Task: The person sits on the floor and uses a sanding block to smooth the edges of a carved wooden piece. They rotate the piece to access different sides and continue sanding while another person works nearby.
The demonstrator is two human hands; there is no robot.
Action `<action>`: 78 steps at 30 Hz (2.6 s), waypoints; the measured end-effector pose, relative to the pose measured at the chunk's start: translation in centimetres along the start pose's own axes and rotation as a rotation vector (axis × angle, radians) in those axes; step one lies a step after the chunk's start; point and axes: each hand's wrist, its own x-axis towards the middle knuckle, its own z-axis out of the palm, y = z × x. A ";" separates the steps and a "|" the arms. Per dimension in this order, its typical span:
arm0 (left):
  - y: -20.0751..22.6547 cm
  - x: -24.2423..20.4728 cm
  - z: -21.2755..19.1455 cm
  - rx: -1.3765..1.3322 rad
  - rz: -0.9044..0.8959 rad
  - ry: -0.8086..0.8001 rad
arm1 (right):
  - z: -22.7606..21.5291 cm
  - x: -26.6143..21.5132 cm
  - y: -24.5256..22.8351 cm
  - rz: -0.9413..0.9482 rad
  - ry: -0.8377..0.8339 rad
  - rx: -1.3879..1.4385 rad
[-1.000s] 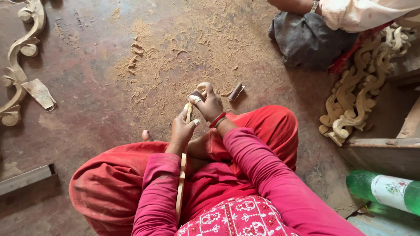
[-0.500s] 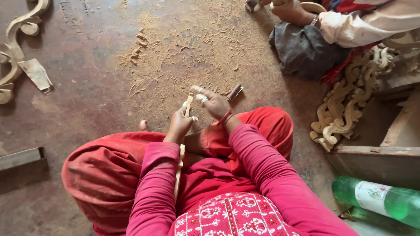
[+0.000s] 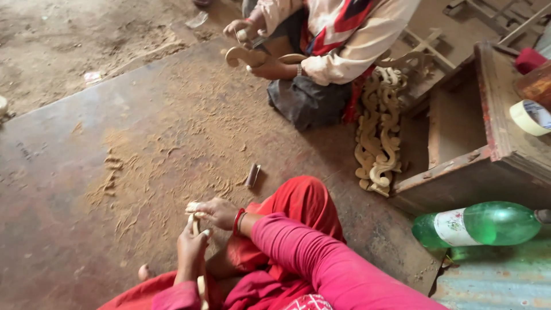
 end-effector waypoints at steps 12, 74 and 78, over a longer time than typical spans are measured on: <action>3.6 -1.4 0.6 0.088 -0.014 0.032 | -0.3 0.6 1.4 0.051 -0.009 -0.173; 6.1 -2.0 -0.6 -0.254 0.220 -0.046 | -3.4 -0.2 -8.2 -0.087 0.132 0.265; 7.0 -2.6 -0.6 -0.192 0.210 -0.048 | -3.3 0.9 -5.9 0.586 0.235 0.436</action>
